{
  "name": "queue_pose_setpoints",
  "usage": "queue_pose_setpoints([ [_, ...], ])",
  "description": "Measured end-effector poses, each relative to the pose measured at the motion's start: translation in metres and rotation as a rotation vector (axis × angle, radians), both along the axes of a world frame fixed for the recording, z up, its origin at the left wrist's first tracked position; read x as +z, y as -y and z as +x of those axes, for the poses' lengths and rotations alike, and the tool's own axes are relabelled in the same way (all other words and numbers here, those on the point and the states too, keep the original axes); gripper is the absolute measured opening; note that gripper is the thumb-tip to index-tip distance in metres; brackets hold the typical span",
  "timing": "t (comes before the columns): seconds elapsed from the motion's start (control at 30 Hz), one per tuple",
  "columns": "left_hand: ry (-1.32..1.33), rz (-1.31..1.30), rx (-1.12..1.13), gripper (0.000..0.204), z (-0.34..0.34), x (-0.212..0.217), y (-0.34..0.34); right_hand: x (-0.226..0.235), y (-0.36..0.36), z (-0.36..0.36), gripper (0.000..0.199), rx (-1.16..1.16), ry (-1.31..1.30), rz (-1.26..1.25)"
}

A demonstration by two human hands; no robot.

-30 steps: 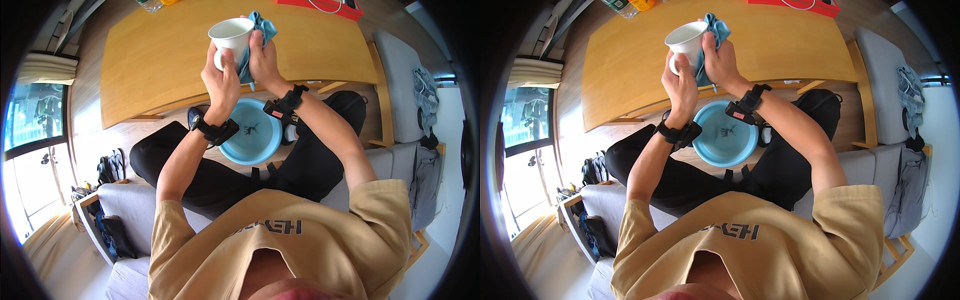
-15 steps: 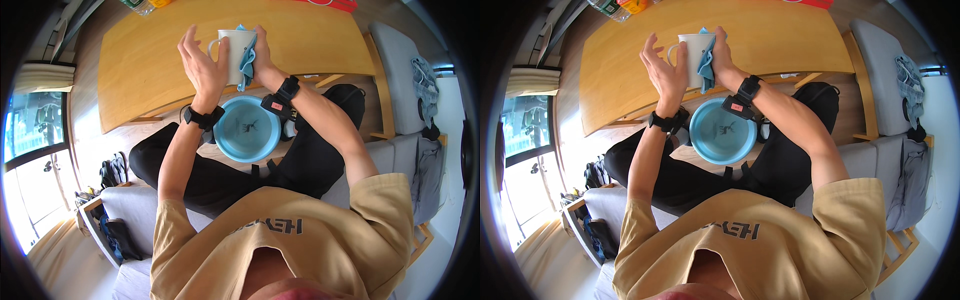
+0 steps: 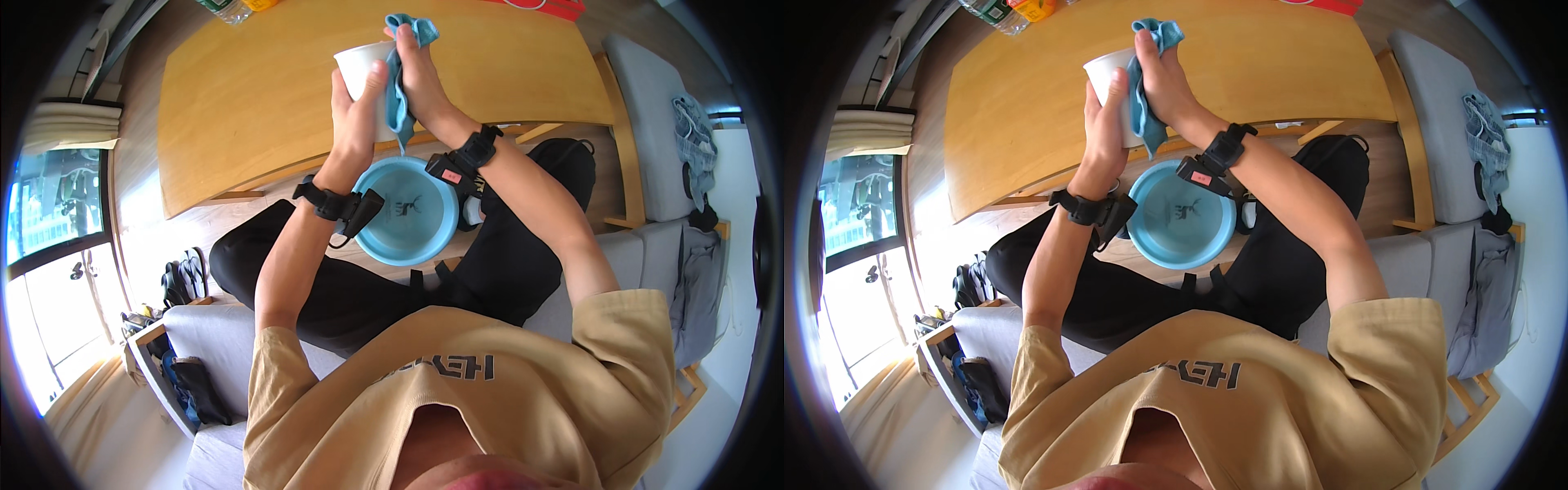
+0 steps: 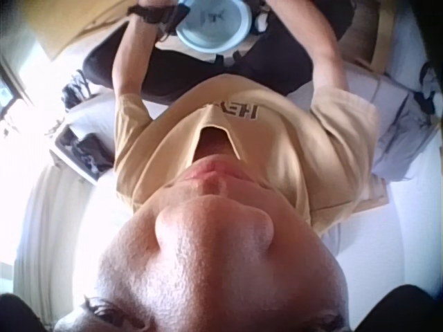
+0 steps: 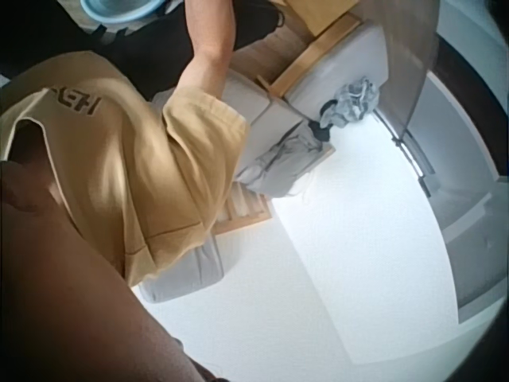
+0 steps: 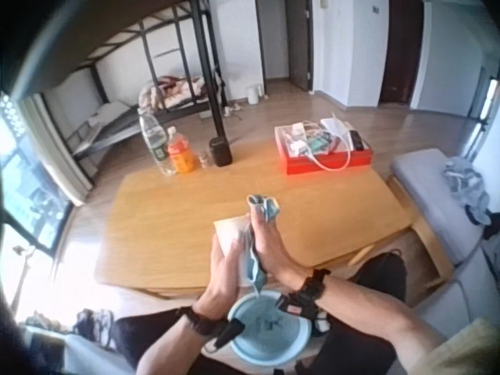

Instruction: The person wipes a wooden table with a blue cloth, then sits cross-legged on the sofa and cleans a black cylindrical object and a white mug using the same cloth. The person dips the cloth into a blue basin of water between items.

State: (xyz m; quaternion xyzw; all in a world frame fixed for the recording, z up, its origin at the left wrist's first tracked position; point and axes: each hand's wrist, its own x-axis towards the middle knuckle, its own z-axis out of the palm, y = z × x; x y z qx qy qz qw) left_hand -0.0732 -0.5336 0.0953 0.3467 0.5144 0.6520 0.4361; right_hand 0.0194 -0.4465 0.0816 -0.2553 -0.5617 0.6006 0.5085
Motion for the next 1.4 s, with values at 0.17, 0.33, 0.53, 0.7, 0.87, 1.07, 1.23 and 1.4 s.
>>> queue_pose_setpoints([
  [0.17, 0.526, -0.075, -0.049, 0.071, -0.007, 0.014, 0.004, -0.005, 0.025, 0.006, 0.076, 0.033, 0.204, 0.403],
  [0.33, 0.567, -0.101, 0.055, 0.080, -0.014, 0.013, 0.006, -0.009, 0.045, 0.008, 0.065, 0.070, 0.190, 0.424],
  [0.53, 0.780, -0.141, 0.190, 0.088, 0.006, 0.012, 0.011, 0.009, 0.029, 0.000, 0.060, -0.078, 0.150, 0.828],
  [0.7, 0.859, -0.212, 0.135, 0.083, -0.004, 0.030, 0.027, 0.007, 0.018, 0.002, 0.070, 0.082, 0.175, 1.047],
  [0.87, 0.753, -0.146, 0.185, 0.081, 0.000, 0.020, 0.021, -0.008, 0.027, -0.001, 0.046, 0.062, -0.020, 0.724],
  [1.07, 0.801, -0.164, 0.188, 0.087, 0.012, 0.000, 0.018, -0.007, 0.029, -0.009, 0.049, -0.100, 0.002, 0.154],
  [1.23, 0.836, -0.191, 0.105, 0.092, 0.006, 0.012, 0.020, 0.009, 0.021, -0.007, 0.045, 0.080, -0.413, -0.433],
  [1.4, 0.794, -0.190, 0.090, 0.091, 0.009, 0.011, 0.023, 0.008, 0.029, 0.000, 0.035, -0.147, 0.103, 0.765],
])
